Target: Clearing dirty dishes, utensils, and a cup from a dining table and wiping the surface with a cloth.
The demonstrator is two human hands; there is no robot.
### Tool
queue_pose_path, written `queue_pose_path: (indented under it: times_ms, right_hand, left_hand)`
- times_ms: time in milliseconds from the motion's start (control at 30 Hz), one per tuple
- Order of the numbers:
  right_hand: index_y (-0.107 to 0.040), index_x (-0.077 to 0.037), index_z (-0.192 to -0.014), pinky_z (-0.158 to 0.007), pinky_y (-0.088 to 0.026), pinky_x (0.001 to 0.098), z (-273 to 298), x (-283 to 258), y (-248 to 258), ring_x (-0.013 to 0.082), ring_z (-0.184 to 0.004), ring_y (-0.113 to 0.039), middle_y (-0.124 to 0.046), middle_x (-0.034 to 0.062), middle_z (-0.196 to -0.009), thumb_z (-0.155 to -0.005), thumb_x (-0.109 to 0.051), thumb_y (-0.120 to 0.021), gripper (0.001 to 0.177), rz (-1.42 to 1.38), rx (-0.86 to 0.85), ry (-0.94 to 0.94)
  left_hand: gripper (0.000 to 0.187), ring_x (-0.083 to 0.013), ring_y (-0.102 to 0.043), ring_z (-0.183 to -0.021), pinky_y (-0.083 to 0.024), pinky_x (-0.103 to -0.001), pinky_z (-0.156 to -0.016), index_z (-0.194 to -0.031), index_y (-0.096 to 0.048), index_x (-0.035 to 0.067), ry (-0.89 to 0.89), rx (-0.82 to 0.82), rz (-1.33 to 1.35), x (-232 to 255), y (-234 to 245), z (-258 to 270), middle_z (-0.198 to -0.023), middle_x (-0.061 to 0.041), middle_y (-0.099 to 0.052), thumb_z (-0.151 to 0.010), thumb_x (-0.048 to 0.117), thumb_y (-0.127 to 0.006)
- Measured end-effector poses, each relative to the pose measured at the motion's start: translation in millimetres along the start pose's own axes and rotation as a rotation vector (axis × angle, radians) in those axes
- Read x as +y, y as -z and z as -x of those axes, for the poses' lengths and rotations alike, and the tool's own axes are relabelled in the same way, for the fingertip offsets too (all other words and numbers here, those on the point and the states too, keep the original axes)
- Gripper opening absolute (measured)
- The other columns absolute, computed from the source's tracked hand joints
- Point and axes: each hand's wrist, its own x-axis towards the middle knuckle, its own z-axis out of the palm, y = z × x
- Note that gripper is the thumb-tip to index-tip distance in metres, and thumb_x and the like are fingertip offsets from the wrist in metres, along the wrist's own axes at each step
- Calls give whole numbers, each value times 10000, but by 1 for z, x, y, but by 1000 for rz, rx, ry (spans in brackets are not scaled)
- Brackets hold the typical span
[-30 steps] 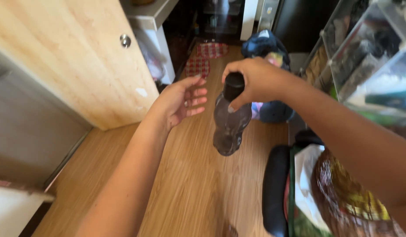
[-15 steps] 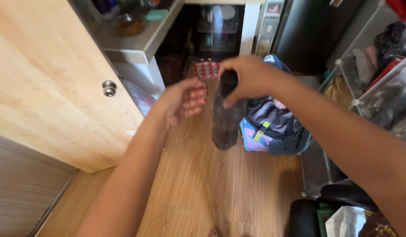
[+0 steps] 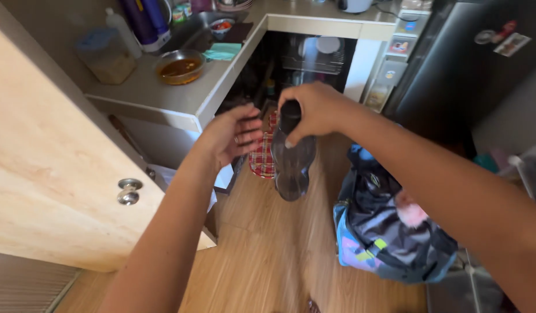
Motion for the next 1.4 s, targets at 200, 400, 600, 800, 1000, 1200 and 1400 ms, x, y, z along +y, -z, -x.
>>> queue_pose_path:
  times_ms: [200, 400, 600, 800, 1000, 1200, 1400]
  right_hand:
    - [-712, -133, -1088, -798, -576, 432, -132, 57, 8, 323, -901, -740, -762, 132, -968, -459, -348, -969, 712, 21, -23, 61]
    - [-719, -129, -1093, -817, -566, 437, -271, 116, 4, 348, -919, -733, -756, 152, -992, -457, -348, -981, 722, 11, 50, 157]
    - [-698, -107, -1094, -831, -561, 433, -394, 170, -10, 356, -933, -722, -746, 159, -991, -439, -330, -995, 753, -33, 75, 200]
    - [-588, -73, -1145, -808, -560, 426, -522, 211, -31, 332, -949, -716, -733, 154, -998, -424, -273, -1001, 855, -109, 24, 227]
    - [-561, -51, -1143, -741, -555, 396, -634, 252, -32, 260, -893, -713, -723, 122, -981, -508, -252, -970, 782, -178, -104, 371]
    - [-529, -54, -1197, -643, -564, 328, -730, 286, -51, 192, -808, -683, -714, 80, -1059, -600, -176, -925, 726, -419, -379, 335]
    - [-470, -124, -1365, -695, -633, 299, -777, 332, -96, 182, -834, -710, -649, 44, -1105, -610, 2, -794, 831, -884, -500, 184]
  left_hand:
    - [291, -179, -655, -910, -555, -398, -837, -1089, -684, 163, -18, 92, 24, 51, 40, -101, -970, -1, -681, -922, 398, -645]
    - [273, -179, -666, -922, -553, -404, -833, -1093, -675, 163, -32, 103, 18, 101, 93, -222, -988, 1, -687, -917, 367, -633]
    - [311, -177, -664, -948, -550, -395, -841, -1180, -656, 170, -33, 140, -73, 157, 127, -322, -1020, 8, -687, -893, 291, -674]
    - [691, -142, -674, -1024, -516, -339, -832, -1292, -603, 208, -214, 197, -385, 202, 151, -414, -1122, 12, -718, -641, 134, -824]
    - [894, -167, -689, -1044, -549, -334, -922, -1293, -622, 58, -501, 271, -711, 221, 181, -508, -1140, -58, -724, -478, 153, -977]
    - [834, -161, -736, -929, -587, -333, -838, -1268, -655, 90, -554, 425, -789, 247, 202, -555, -1043, -38, -779, -520, 282, -972]
    - [722, -175, -746, -895, -572, -344, -806, -1229, -686, 108, -588, 579, -983, 250, 247, -589, -1021, -66, -776, -605, 346, -962]
